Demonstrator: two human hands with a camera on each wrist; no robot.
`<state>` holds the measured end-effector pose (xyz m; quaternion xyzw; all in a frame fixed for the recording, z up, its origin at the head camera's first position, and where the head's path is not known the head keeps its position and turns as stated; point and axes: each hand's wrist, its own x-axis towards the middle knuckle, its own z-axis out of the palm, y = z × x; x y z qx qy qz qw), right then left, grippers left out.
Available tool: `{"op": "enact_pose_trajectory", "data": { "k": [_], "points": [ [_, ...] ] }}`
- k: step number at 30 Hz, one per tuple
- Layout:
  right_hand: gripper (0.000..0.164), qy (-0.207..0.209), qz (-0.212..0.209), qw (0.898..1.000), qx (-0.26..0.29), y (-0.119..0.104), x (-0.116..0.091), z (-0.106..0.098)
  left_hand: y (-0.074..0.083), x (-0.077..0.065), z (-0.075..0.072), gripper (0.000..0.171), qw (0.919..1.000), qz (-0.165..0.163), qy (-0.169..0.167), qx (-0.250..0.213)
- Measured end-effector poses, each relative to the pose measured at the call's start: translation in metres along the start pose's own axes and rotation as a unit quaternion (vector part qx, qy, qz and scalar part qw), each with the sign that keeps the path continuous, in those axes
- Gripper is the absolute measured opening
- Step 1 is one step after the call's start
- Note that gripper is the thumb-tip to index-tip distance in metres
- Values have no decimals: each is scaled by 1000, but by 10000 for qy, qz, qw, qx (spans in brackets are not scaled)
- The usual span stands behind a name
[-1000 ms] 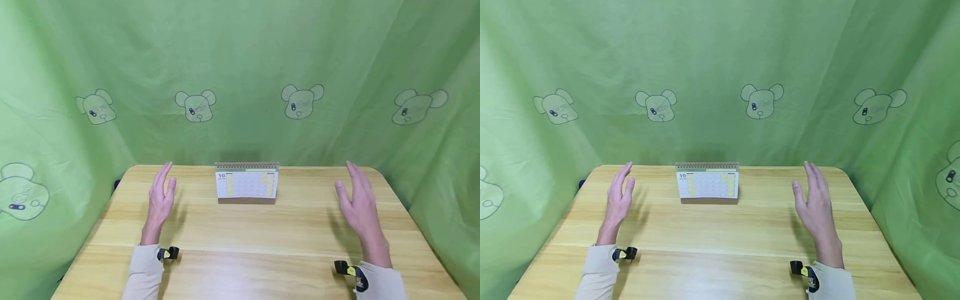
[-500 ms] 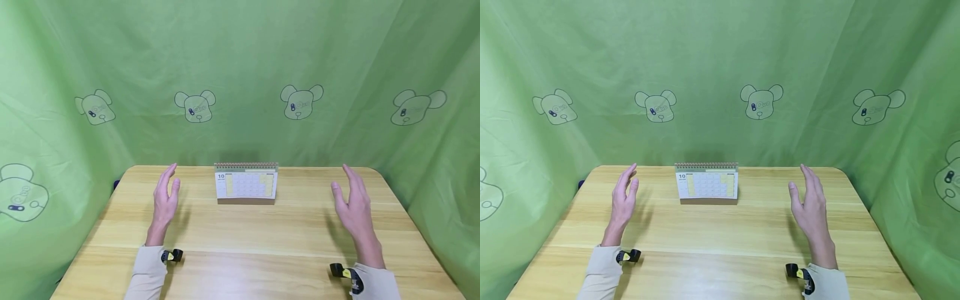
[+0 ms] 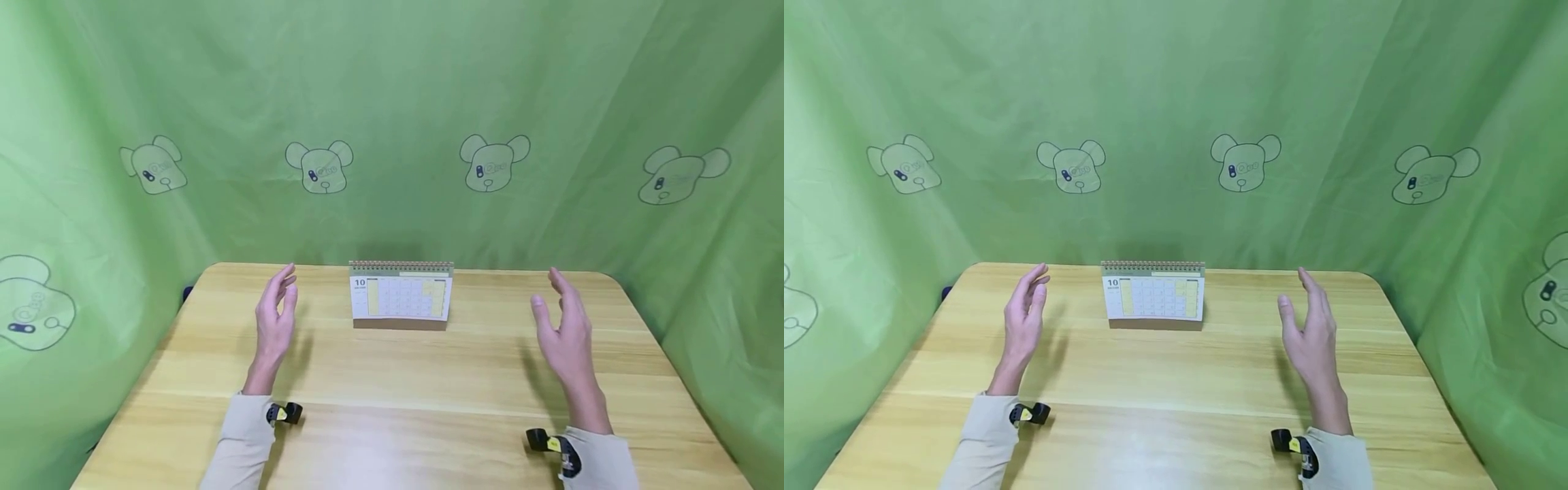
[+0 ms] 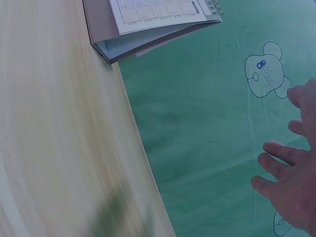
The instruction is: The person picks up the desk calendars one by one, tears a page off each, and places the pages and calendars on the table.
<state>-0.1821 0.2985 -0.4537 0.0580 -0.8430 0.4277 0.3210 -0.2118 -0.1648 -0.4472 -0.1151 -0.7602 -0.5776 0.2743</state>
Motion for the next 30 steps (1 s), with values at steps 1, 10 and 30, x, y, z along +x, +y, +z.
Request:
{"op": "enact_pose_trajectory", "data": {
  "k": [1, 10, 30],
  "points": [
    [56, 9, 25, 10000, 16, 0, 0, 1, 4, 0, 0, 38, 10000, -3, 8, -18],
    [53, -76, 465, 9979, 449, -4, -1, 6, 6, -2, 4, 37, 9995, -167, 74, -266],
    [48, -256, 474, 9949, 852, -40, -4, 13, 12, -4, 11, 36, 9962, -376, -107, -774]
  ]
}}
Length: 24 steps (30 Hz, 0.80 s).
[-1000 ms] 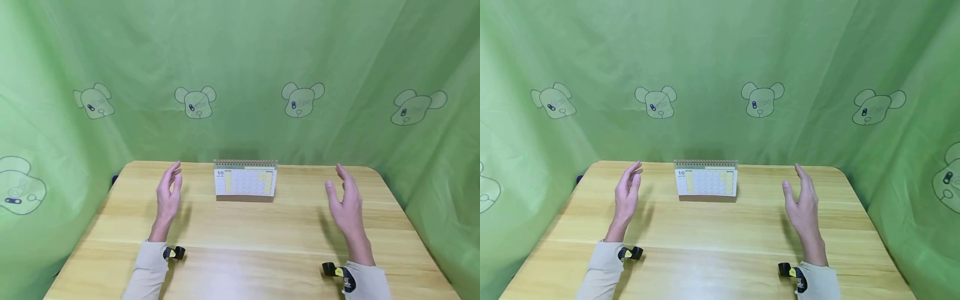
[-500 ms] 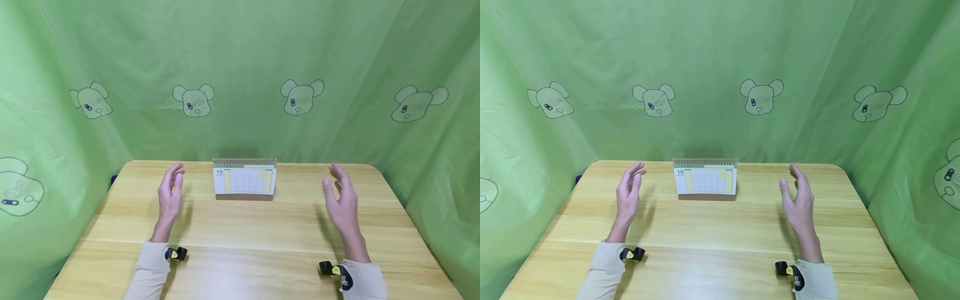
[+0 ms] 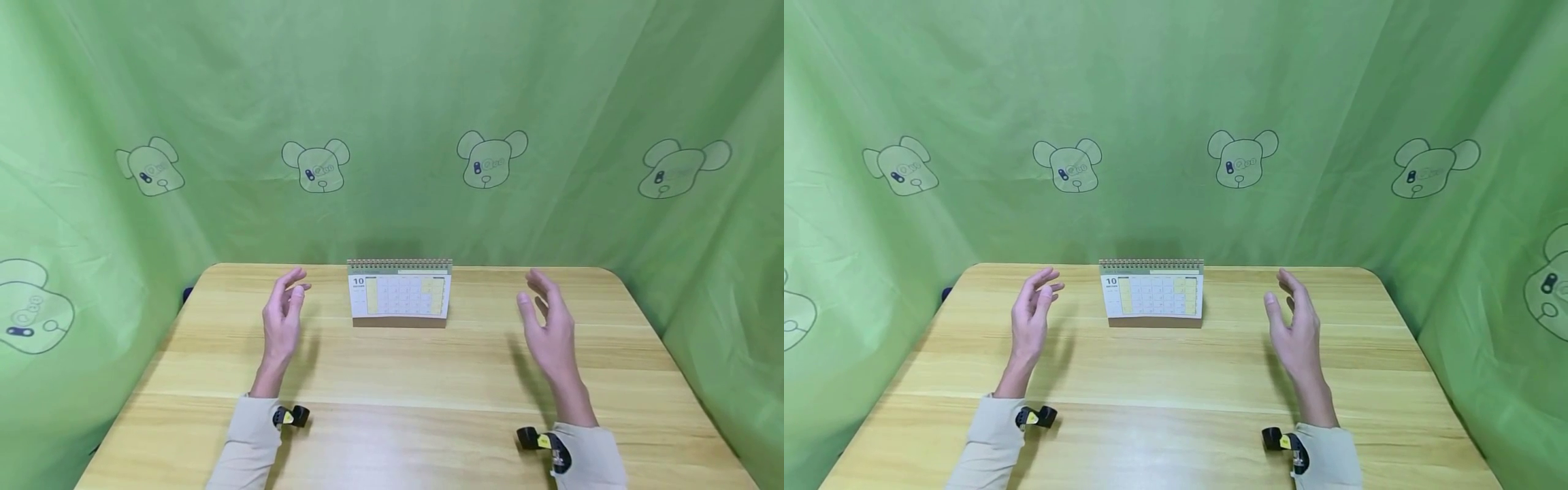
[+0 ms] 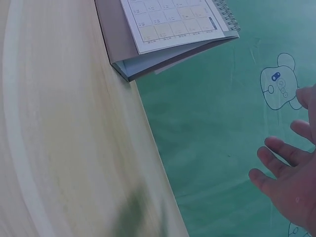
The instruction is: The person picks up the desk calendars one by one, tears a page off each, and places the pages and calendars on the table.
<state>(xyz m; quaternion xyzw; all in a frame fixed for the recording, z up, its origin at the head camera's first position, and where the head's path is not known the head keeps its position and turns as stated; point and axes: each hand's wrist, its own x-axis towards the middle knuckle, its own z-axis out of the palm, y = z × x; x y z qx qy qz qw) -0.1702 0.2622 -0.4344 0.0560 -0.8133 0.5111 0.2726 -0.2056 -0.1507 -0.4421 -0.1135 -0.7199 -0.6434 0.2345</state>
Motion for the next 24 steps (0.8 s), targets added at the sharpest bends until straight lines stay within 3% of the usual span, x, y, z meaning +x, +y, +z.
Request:
{"op": "enact_pose_trajectory", "data": {
  "k": [24],
  "points": [
    [41, -84, -173, 9996, 227, 1, -4, 17, -6, -3, 9, 35, 9998, -101, -149, 69]
  ]
}}
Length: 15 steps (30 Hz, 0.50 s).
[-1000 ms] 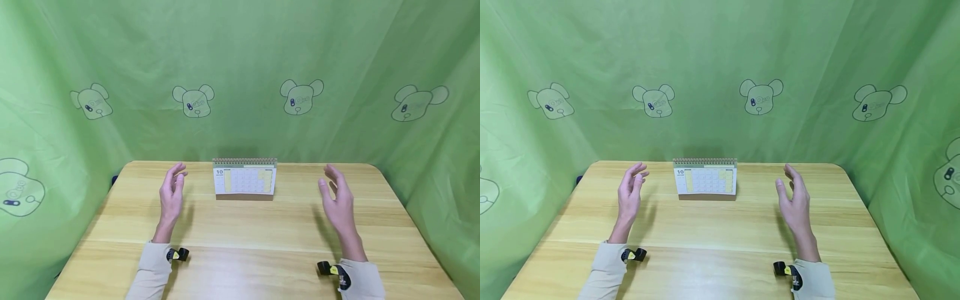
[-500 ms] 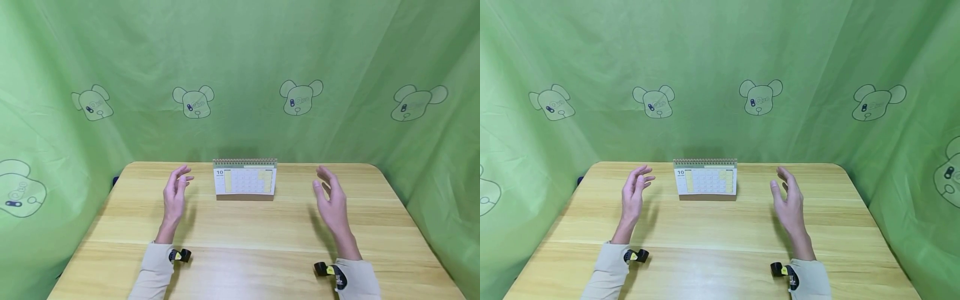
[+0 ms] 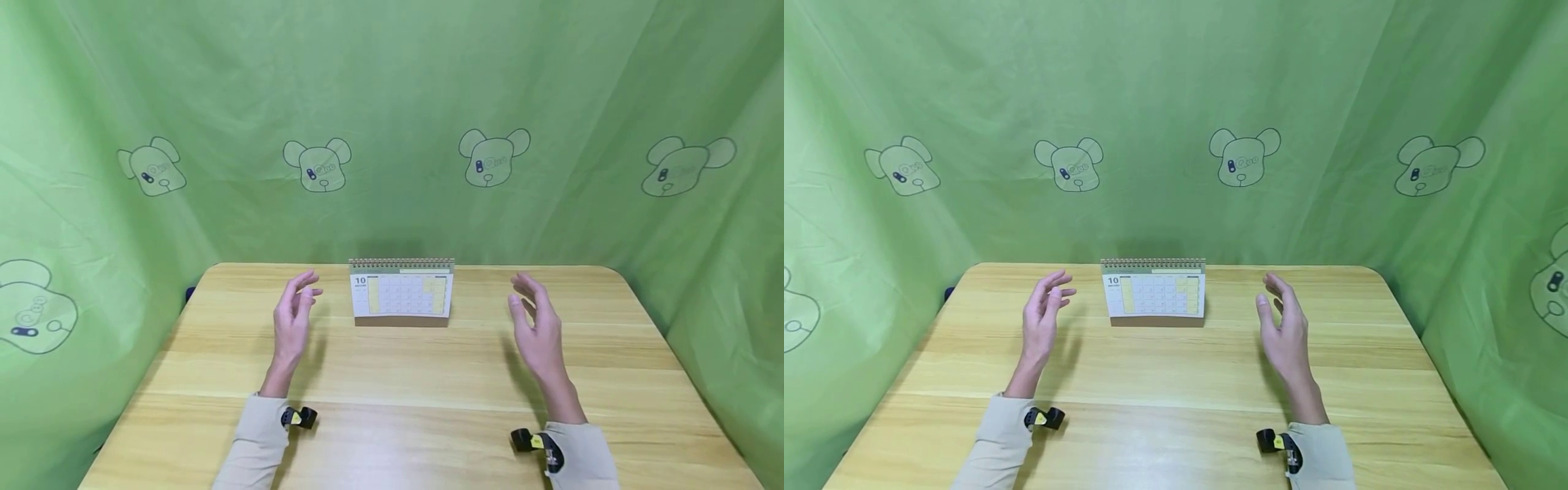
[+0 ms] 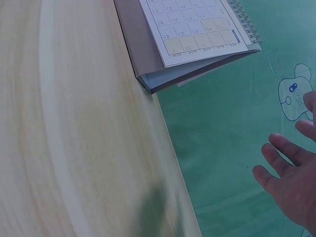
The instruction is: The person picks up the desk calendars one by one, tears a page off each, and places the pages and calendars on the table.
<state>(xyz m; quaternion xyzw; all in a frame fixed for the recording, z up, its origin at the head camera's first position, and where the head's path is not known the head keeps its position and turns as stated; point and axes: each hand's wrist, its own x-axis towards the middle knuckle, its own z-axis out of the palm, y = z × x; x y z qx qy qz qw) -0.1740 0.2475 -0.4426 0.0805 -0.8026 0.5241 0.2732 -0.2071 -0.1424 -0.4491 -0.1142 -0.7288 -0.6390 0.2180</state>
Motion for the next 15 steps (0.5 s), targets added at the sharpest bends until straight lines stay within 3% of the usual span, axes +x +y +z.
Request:
{"op": "enact_pose_trajectory", "data": {
  "k": [8, 15],
  "points": [
    [43, -116, 41, 9999, 121, 1, -2, 5, -3, -3, 4, 35, 9998, -90, -81, -153],
    [46, -213, 115, 9997, 94, 21, -3, 10, -3, -2, 7, 36, 9994, -173, -139, -279]
  ]
}}
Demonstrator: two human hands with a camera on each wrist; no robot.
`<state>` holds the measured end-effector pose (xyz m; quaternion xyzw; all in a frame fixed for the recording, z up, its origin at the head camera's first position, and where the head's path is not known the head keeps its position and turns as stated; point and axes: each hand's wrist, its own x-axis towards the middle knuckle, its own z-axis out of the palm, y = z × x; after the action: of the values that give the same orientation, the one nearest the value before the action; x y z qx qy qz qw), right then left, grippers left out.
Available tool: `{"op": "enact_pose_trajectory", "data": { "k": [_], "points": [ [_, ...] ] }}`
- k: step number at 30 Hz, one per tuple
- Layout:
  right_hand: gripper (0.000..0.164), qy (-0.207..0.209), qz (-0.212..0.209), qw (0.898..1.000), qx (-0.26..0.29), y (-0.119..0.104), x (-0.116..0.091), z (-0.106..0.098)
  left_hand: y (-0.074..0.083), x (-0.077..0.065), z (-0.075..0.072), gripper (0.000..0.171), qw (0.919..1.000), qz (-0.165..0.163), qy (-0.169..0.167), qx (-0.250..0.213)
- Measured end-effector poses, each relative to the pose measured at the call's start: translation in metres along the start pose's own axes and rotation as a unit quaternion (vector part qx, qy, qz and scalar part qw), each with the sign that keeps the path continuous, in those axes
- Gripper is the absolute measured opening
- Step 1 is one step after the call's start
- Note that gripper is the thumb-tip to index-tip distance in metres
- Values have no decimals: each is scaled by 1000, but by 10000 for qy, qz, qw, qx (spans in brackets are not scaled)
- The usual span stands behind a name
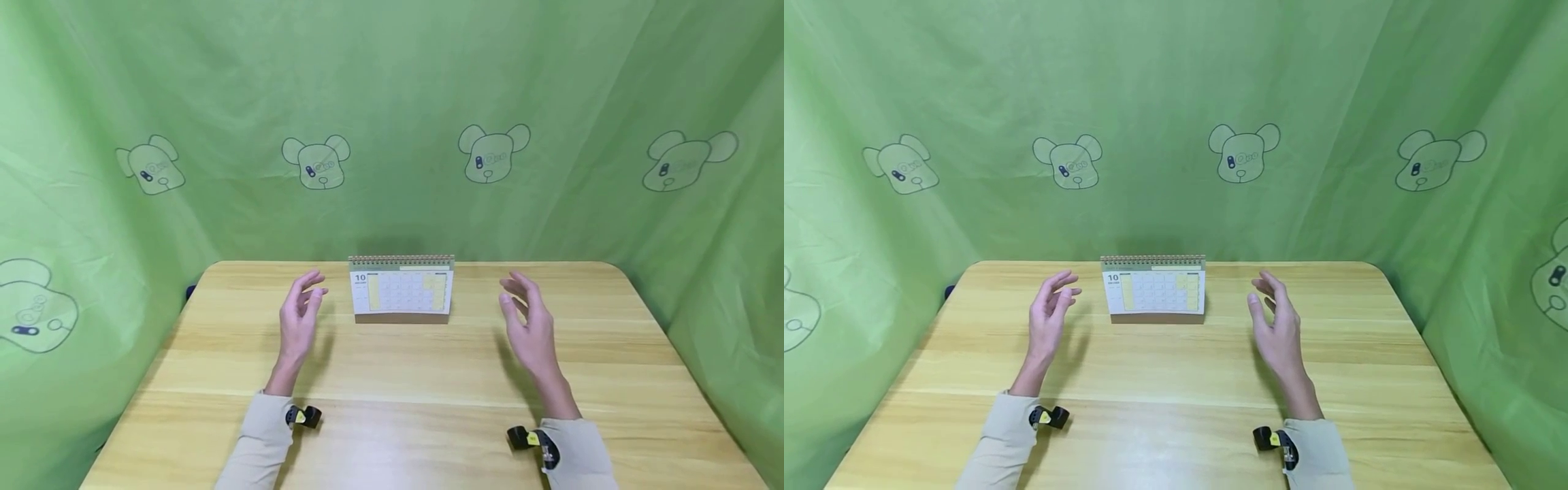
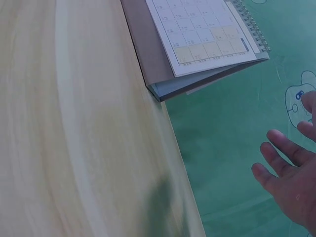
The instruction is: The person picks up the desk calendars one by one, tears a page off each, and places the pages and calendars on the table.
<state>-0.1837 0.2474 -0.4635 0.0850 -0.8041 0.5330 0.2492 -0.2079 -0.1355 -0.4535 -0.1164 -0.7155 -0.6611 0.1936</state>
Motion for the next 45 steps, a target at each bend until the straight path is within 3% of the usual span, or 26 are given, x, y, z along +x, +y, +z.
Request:
{"op": "enact_pose_trajectory", "data": {
  "k": [6, 15, 26, 33, 40, 45],
  "points": [
    [45, -49, 64, 10000, 53, 3, 1, -2, -2, -1, 5, 37, 9999, -106, -70, -54],
    [46, -54, 133, 9999, 20, 27, 3, -2, -9, -2, 9, 37, 9998, -182, 4, -11],
    [39, -172, 87, 9998, 106, -12, -1, 4, -14, -3, 8, 38, 9994, -342, 0, -89],
    [39, -163, 303, 9993, 127, -15, -1, 9, -20, -3, 9, 41, 9981, -539, -76, -280],
    [39, -130, 347, 9991, 185, -15, -1, 13, -47, -2, 10, 38, 9984, -472, -59, -293],
    [39, -100, 324, 9991, 245, -15, 1, 16, -51, -2, 12, 37, 9978, -619, -158, -172]
  ]
}}
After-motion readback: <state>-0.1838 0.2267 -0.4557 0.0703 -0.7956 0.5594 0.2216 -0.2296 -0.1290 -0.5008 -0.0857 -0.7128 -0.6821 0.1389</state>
